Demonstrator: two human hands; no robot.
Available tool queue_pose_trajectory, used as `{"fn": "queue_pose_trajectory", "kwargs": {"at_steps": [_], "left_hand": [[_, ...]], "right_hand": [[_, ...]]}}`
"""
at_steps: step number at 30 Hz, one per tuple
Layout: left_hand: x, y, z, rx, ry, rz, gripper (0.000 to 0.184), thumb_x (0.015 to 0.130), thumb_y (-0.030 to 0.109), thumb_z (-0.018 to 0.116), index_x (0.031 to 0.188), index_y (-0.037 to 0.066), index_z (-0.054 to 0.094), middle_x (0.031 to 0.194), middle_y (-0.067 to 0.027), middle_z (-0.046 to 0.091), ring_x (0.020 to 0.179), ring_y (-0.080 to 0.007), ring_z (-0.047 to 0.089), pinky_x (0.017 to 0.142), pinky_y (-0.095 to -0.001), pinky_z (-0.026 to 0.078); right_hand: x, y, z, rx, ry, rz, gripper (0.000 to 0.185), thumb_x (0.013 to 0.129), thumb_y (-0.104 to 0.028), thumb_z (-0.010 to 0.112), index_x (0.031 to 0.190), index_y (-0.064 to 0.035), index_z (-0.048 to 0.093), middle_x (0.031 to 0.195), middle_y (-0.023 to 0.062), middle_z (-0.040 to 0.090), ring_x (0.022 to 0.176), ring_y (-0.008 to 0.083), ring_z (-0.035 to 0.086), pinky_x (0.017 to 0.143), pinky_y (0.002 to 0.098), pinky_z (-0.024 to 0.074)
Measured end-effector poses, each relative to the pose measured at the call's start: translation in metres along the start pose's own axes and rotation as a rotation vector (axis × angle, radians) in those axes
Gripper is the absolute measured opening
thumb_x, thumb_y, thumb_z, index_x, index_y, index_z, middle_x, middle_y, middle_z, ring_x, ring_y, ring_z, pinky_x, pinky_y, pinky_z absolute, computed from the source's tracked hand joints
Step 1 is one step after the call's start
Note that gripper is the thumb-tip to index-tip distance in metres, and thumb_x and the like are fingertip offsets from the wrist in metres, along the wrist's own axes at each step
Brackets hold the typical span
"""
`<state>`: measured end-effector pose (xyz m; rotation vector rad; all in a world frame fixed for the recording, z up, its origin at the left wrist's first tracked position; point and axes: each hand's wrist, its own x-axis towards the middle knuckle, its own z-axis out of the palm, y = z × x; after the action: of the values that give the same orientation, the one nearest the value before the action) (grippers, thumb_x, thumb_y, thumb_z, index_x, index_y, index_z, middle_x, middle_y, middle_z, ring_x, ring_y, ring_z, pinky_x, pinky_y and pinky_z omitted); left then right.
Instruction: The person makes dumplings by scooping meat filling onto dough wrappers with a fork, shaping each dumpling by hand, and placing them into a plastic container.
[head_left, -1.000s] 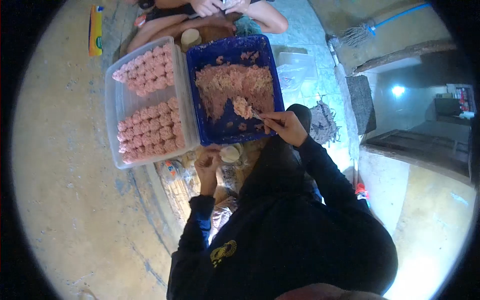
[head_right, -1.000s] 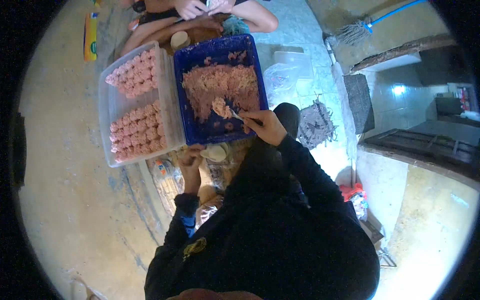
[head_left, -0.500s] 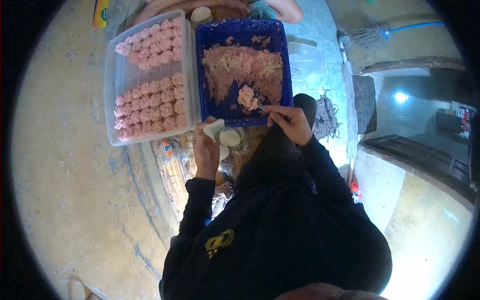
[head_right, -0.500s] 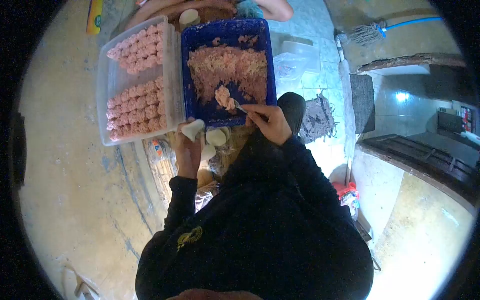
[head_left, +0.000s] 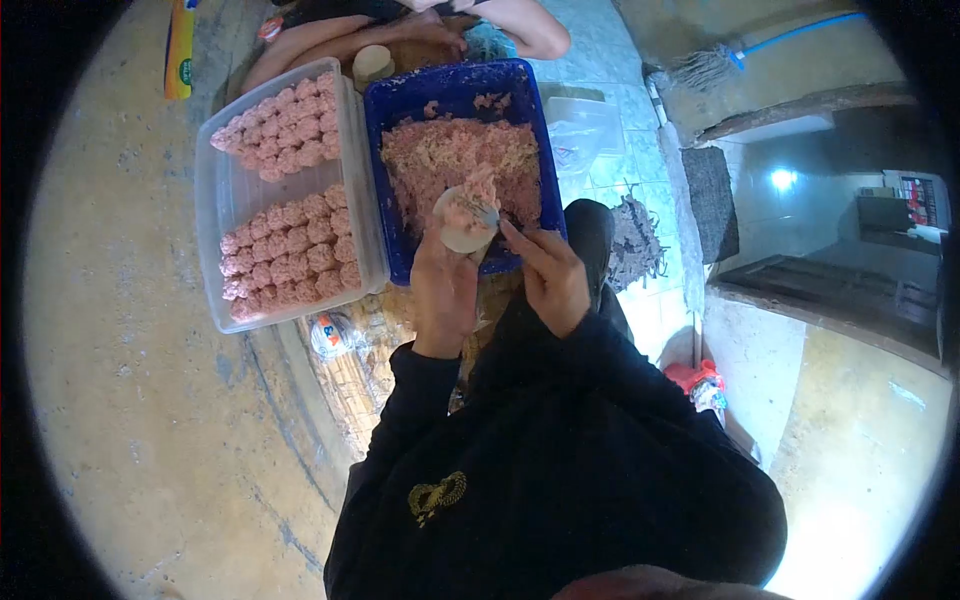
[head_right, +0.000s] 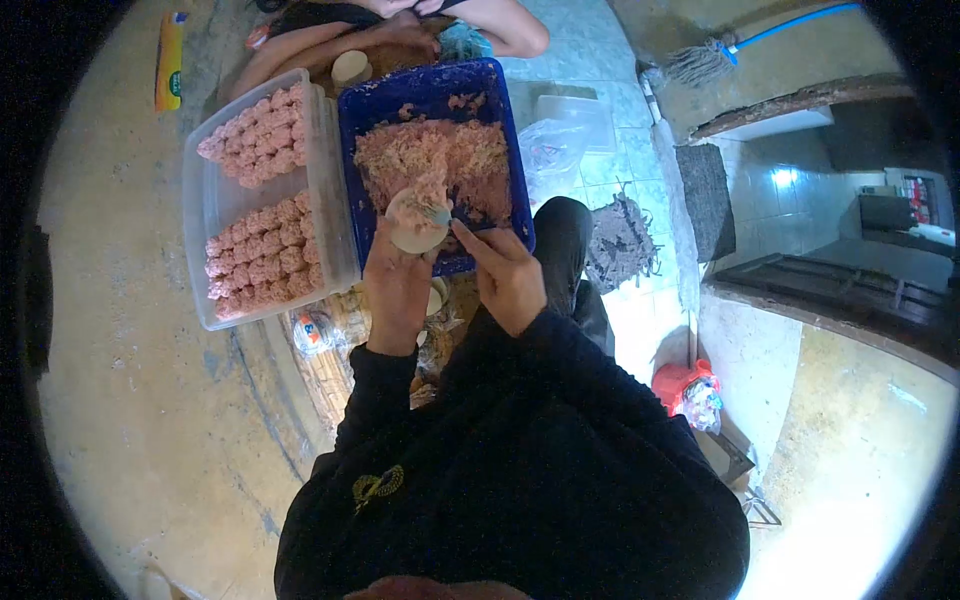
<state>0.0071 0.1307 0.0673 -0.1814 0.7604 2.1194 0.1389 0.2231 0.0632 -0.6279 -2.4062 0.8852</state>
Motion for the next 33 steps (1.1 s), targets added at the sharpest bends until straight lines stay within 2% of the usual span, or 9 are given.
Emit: {"fn": "queue_pose_trajectory", "kwargs": {"at_steps": [8, 10, 12, 16, 20, 24, 28, 30, 33], "left_hand": [[0.022, 0.001, -0.044, 0.108, -0.050, -0.017, 0.039, 0.101, 0.018, 0.061, 0.132, -0.005, 0.053, 0.130, -0.0185, 0.062, 0.118, -0.0269, 0.064, 0.103, -0.0388, 0.052], [0.024, 0.012, -0.044, 0.087, -0.078, -0.019, 0.038, 0.100, 0.015, 0.062, 0.131, -0.005, 0.054, 0.130, -0.0187, 0.062, 0.118, -0.0278, 0.064, 0.104, -0.0400, 0.052], [0.018, 0.021, -0.035, 0.099, -0.007, 0.079, 0.035, 0.100, 0.014, 0.062, 0.128, -0.005, 0.055, 0.128, -0.0180, 0.063, 0.117, -0.0274, 0.064, 0.103, -0.0399, 0.052], [0.022, 0.011, -0.047, 0.225, -0.129, -0.055, 0.043, 0.101, 0.021, 0.060, 0.135, -0.003, 0.052, 0.136, -0.0168, 0.059, 0.123, -0.0280, 0.061, 0.106, -0.0404, 0.051], [0.012, 0.012, -0.021, 0.308, -0.064, -0.030, 0.043, 0.103, 0.028, 0.057, 0.134, -0.002, 0.053, 0.134, -0.0159, 0.060, 0.122, -0.0267, 0.061, 0.106, -0.0401, 0.049], [0.005, 0.009, -0.015, 0.038, -0.158, -0.038, 0.044, 0.107, 0.037, 0.048, 0.131, 0.001, 0.054, 0.131, -0.0155, 0.060, 0.122, -0.0255, 0.059, 0.107, -0.0392, 0.046], [0.005, 0.006, -0.017, 0.105, -0.104, 0.015, 0.045, 0.110, 0.038, 0.039, 0.137, 0.003, 0.050, 0.135, -0.0138, 0.058, 0.128, -0.0256, 0.055, 0.110, -0.0398, 0.043], [0.007, 0.007, -0.018, 0.113, -0.104, 0.018, 0.045, 0.109, 0.037, 0.041, 0.137, 0.003, 0.050, 0.136, -0.0147, 0.057, 0.129, -0.0261, 0.055, 0.111, -0.0398, 0.043], [-0.002, 0.007, -0.002, 0.083, -0.192, -0.024, 0.047, 0.107, 0.036, 0.046, 0.138, 0.001, 0.050, 0.139, -0.0175, 0.056, 0.132, -0.0271, 0.053, 0.112, -0.0401, 0.042]], "right_hand": [[-0.009, 0.007, -0.009, -0.014, -0.119, -0.046, 0.059, 0.083, 0.010, 0.058, 0.138, -0.0106, 0.060, 0.096, 0.0135, 0.061, 0.087, 0.0323, 0.063, 0.075, 0.0395, 0.0538], [-0.011, -0.001, -0.037, 0.138, -0.282, 0.213, 0.047, 0.089, 0.008, 0.057, 0.134, -0.0054, 0.063, 0.086, 0.0124, 0.062, 0.075, 0.0248, 0.063, 0.070, 0.0353, 0.0536], [-0.004, 0.006, -0.044, 0.236, -0.203, 0.267, 0.041, 0.092, 0.006, 0.057, 0.131, -0.0032, 0.064, 0.082, 0.0116, 0.063, 0.071, 0.0210, 0.063, 0.067, 0.0338, 0.0527], [0.018, 0.022, -0.029, 0.397, -0.119, 0.245, 0.030, 0.097, 0.002, 0.057, 0.125, 0.0009, 0.066, 0.076, 0.0093, 0.067, 0.065, 0.0137, 0.059, 0.062, 0.0314, 0.0502], [0.019, 0.000, -0.019, 0.315, -0.131, 0.167, 0.038, 0.095, 0.006, 0.054, 0.130, -0.0015, 0.065, 0.085, 0.0109, 0.066, 0.074, 0.0138, 0.060, 0.069, 0.0277, 0.0500], [0.005, -0.012, -0.012, 0.033, -0.075, -0.062, 0.044, 0.087, 0.007, 0.061, 0.129, -0.0053, 0.067, 0.076, 0.0163, 0.059, 0.070, 0.0269, 0.064, 0.065, 0.0358, 0.0510], [0.004, -0.014, -0.023, 0.122, -0.146, 0.007, 0.036, 0.090, 0.003, 0.063, 0.125, -0.0033, 0.068, 0.082, 0.0170, 0.065, 0.071, 0.0248, 0.067, 0.065, 0.0354, 0.0523], [0.008, -0.022, -0.041, 0.370, -0.129, 0.257, 0.025, 0.095, 0.000, 0.064, 0.118, -0.0002, 0.071, 0.097, 0.0160, 0.074, 0.082, 0.0163, 0.070, 0.071, 0.0279, 0.0536], [0.020, -0.018, -0.044, 0.343, -0.181, 0.248, 0.018, 0.095, -0.004, 0.066, 0.110, 0.0011, 0.074, 0.094, 0.0144, 0.076, 0.080, 0.0122, 0.069, 0.070, 0.0266, 0.0537]]}}
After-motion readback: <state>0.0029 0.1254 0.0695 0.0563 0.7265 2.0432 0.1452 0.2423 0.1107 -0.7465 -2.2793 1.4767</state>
